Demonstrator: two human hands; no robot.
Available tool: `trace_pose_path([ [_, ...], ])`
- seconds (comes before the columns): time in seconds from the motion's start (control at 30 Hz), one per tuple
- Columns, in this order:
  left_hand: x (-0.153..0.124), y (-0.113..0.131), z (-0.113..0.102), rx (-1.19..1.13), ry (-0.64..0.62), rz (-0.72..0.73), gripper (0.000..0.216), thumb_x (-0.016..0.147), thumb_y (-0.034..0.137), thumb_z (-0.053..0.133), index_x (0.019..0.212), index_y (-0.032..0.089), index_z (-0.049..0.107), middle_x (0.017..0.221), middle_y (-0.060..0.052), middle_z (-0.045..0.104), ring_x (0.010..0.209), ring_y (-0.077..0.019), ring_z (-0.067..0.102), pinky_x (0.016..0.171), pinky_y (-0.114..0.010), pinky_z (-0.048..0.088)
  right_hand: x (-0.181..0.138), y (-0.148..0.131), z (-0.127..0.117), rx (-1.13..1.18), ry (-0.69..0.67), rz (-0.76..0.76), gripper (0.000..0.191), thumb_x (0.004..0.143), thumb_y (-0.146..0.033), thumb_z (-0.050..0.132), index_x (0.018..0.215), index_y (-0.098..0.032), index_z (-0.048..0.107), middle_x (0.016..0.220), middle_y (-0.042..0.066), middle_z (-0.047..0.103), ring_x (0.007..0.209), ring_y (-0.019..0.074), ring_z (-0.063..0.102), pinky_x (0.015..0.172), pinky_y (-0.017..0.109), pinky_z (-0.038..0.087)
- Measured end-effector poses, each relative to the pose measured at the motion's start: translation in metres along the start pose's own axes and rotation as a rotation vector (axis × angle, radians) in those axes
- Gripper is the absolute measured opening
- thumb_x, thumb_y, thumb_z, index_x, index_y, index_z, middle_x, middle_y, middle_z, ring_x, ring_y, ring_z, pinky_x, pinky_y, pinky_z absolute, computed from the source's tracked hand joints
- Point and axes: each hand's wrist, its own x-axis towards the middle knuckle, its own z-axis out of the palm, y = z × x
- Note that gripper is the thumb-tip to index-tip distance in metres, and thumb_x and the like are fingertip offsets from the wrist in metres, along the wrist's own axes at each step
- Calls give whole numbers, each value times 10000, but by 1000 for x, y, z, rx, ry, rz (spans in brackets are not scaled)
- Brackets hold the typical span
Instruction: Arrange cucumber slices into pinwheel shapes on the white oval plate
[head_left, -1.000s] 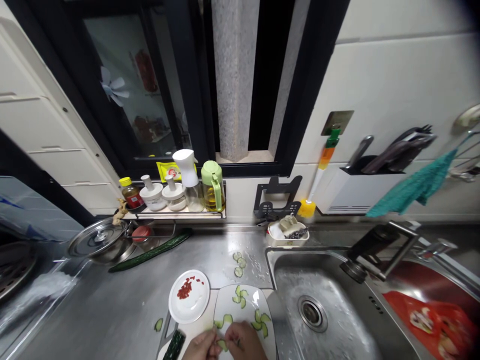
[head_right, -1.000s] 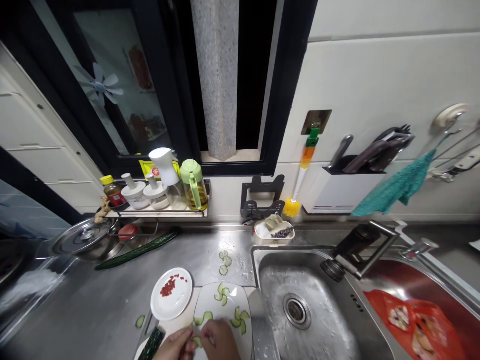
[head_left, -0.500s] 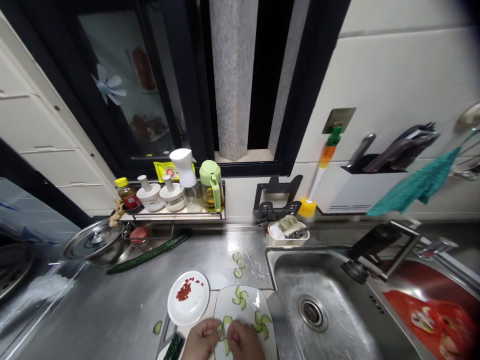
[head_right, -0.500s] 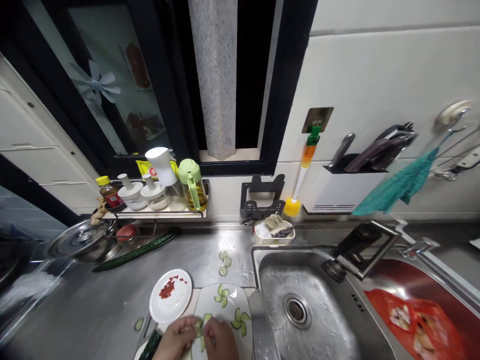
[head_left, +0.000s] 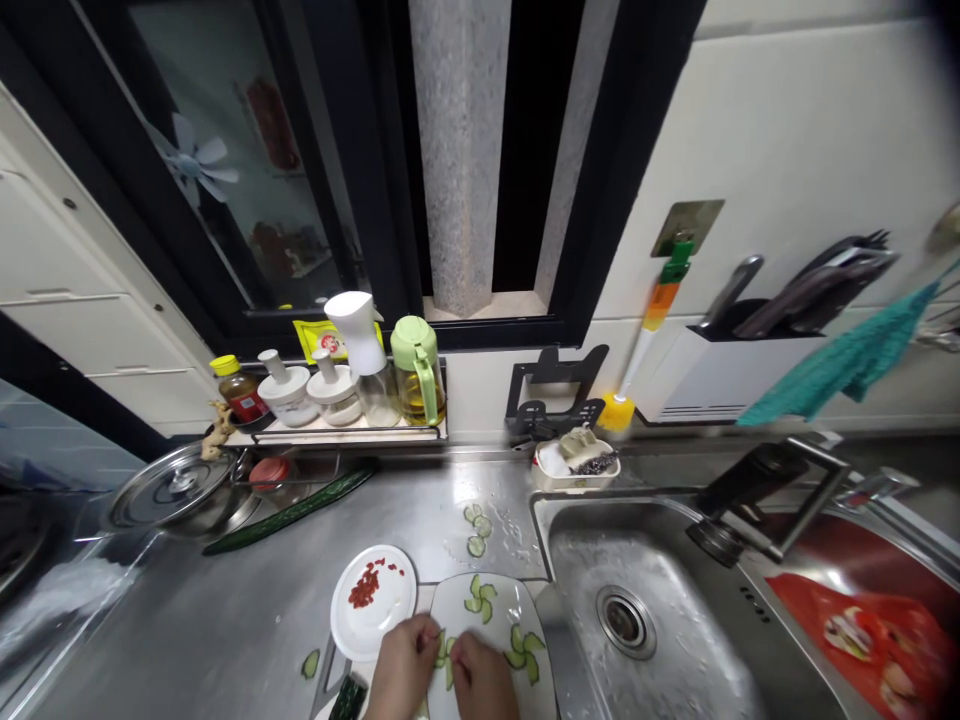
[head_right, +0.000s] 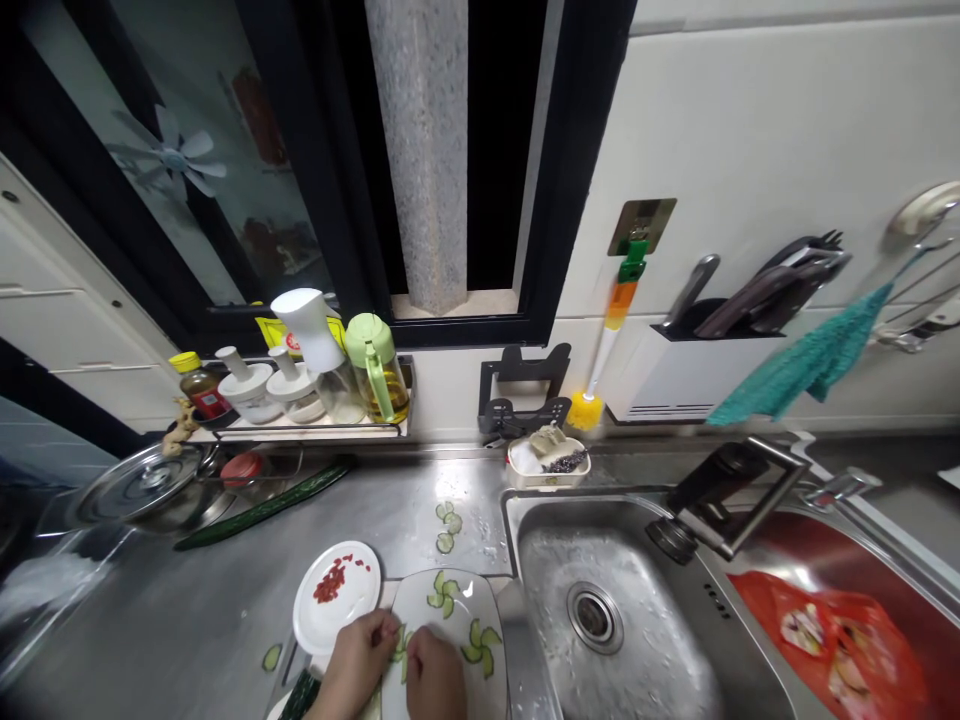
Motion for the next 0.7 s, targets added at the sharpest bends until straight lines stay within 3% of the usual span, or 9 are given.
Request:
trace_pose_path([
  [0.3, 3, 3, 3, 74, -4, 38, 142, 760, 164, 454, 648, 210, 529, 675, 17, 611, 682, -110, 551, 651, -186, 353, 2, 3, 10, -134, 48, 30, 273, 774, -12, 351, 738, -200, 546, 684, 27, 640, 691, 181, 608, 646, 282, 344],
  [0.7, 3, 3, 10, 174, 9, -12, 167, 805, 160, 447, 703, 211, 569, 747, -2, 644, 734, -119, 574, 674, -209, 339, 3, -6, 9, -239, 14, 113, 307, 798, -12, 367, 782, -185, 620, 750, 53, 674, 764, 205, 616, 675, 301, 350],
])
